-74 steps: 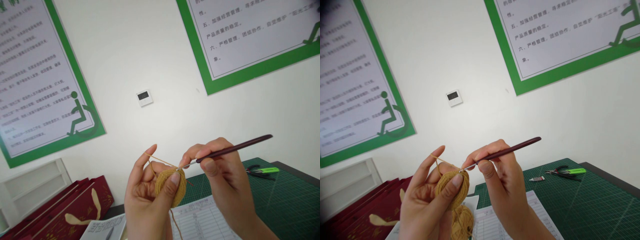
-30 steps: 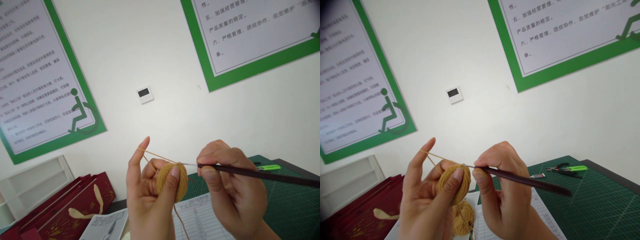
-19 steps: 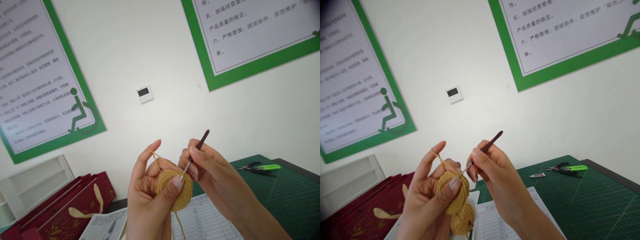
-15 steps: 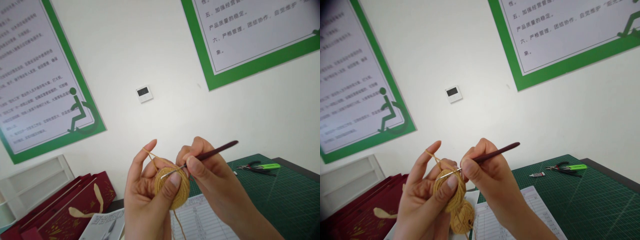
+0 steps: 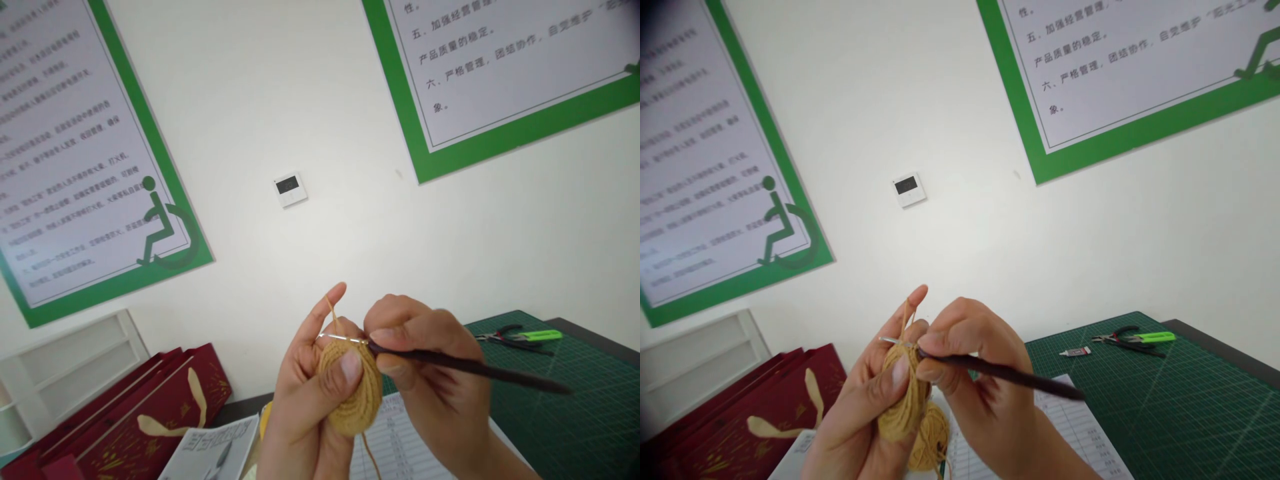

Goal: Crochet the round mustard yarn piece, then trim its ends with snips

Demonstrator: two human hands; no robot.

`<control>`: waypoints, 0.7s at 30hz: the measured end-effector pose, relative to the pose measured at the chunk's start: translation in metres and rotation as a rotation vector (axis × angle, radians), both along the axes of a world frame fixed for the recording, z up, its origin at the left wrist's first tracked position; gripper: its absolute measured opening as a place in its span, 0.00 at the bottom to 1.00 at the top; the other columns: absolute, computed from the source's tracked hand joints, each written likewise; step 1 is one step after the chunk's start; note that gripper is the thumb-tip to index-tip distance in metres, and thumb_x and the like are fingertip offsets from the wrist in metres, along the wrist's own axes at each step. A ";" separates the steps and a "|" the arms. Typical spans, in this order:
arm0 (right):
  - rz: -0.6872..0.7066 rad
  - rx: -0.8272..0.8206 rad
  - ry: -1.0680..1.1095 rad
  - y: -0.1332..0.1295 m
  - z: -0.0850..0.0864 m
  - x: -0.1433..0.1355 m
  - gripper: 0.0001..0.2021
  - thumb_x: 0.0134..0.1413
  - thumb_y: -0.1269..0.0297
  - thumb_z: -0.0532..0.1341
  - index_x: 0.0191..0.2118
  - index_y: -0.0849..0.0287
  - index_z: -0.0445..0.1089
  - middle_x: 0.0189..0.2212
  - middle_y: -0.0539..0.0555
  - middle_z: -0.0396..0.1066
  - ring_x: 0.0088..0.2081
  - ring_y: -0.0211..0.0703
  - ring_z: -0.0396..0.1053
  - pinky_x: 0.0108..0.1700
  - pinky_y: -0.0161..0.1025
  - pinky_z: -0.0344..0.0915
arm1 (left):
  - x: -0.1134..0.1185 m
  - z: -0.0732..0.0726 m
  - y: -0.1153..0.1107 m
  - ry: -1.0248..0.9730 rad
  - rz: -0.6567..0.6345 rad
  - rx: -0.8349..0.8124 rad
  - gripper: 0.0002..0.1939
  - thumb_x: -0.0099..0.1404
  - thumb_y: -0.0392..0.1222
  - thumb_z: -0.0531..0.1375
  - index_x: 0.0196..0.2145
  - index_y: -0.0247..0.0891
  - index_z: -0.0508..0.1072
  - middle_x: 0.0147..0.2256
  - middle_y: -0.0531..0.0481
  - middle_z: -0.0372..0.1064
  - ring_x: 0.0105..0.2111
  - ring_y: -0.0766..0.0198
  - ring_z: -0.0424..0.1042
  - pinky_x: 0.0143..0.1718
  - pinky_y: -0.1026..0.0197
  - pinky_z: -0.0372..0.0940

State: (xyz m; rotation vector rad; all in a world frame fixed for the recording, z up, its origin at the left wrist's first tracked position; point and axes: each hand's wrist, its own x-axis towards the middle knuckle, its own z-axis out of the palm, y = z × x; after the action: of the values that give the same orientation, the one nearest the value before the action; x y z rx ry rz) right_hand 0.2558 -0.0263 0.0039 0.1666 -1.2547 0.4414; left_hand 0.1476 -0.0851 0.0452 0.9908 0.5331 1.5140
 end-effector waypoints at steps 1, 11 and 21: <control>0.107 -0.041 0.024 -0.001 0.000 -0.002 0.08 0.62 0.72 0.63 0.43 0.52 0.73 0.31 0.50 0.70 0.33 0.41 0.69 0.33 0.41 0.66 | -0.002 0.001 0.000 0.000 -0.020 0.006 0.33 0.53 0.25 0.71 0.57 0.38 0.75 0.30 0.52 0.70 0.28 0.72 0.73 0.35 0.73 0.71; 0.622 -0.334 0.057 -0.005 0.011 0.010 0.13 0.71 0.60 0.52 0.32 0.55 0.63 0.22 0.47 0.63 0.26 0.37 0.60 0.32 0.39 0.59 | -0.005 0.003 0.005 -0.007 -0.074 0.067 0.29 0.51 0.22 0.69 0.50 0.39 0.79 0.29 0.51 0.71 0.25 0.72 0.70 0.28 0.72 0.69; 0.481 -0.344 0.001 -0.002 0.013 0.003 0.08 0.64 0.60 0.63 0.35 0.56 0.69 0.33 0.48 0.69 0.36 0.33 0.67 0.40 0.32 0.65 | 0.016 -0.005 0.006 0.157 0.375 0.297 0.34 0.55 0.27 0.70 0.59 0.45 0.72 0.26 0.54 0.71 0.25 0.70 0.69 0.30 0.70 0.68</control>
State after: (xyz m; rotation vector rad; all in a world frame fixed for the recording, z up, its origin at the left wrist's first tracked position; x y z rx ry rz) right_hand 0.2584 -0.0287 0.0165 0.1745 -1.1136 1.0631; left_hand 0.1634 -0.0795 0.0401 1.2998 0.6439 1.8965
